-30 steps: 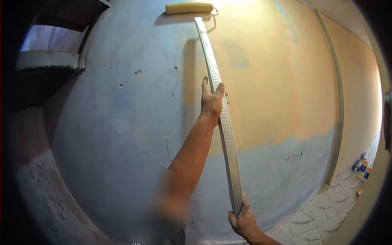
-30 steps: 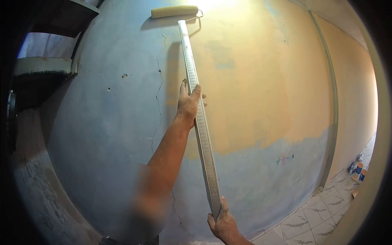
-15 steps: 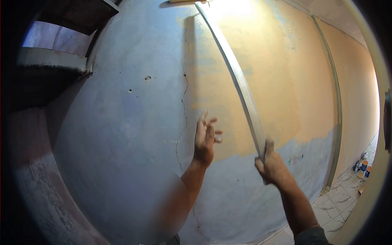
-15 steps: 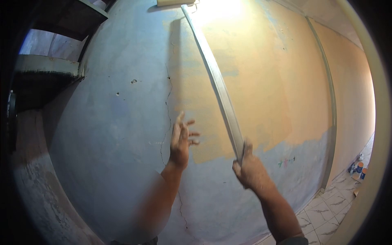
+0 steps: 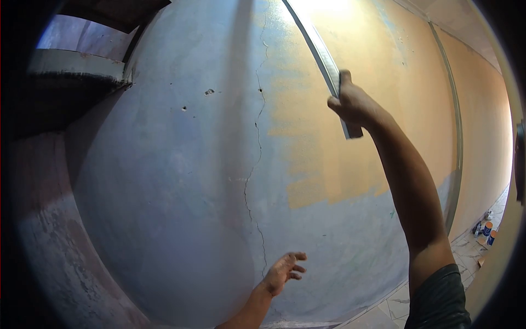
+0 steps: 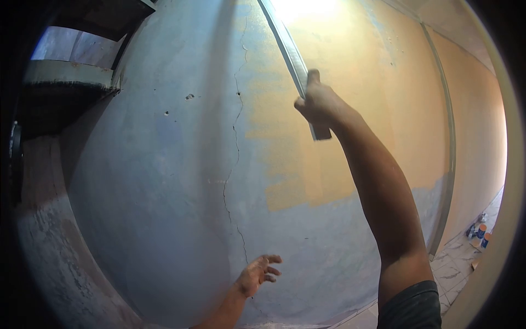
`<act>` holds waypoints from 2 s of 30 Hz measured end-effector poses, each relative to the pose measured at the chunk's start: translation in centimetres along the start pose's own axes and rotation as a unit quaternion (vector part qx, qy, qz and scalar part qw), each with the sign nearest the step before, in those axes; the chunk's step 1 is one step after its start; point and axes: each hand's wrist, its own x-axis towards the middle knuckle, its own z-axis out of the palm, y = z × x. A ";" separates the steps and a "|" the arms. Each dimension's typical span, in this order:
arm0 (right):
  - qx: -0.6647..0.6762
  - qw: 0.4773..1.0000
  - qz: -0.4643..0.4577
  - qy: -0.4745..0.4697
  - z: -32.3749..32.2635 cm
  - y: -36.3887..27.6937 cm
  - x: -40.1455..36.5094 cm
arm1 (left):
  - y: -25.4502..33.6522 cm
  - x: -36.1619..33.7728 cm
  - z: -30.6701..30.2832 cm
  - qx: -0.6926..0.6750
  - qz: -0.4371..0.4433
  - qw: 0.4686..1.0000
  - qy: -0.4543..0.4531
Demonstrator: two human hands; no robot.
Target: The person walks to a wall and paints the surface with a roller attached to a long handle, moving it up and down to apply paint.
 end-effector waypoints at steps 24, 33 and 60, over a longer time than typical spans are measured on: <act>-0.048 0.998 -0.013 0.024 0.0 0.6 0.3 | -22.8 -9.0 -4.5 -0.050 -0.235 0.969 0.052; -0.033 0.999 -0.008 0.020 2.0 -1.0 -0.1 | -19.6 -9.7 -1.9 -0.055 -0.287 0.952 0.087; -0.016 0.999 0.019 0.024 8.0 -1.9 -1.9 | -19.0 -7.4 -5.7 -0.063 -0.270 0.954 0.114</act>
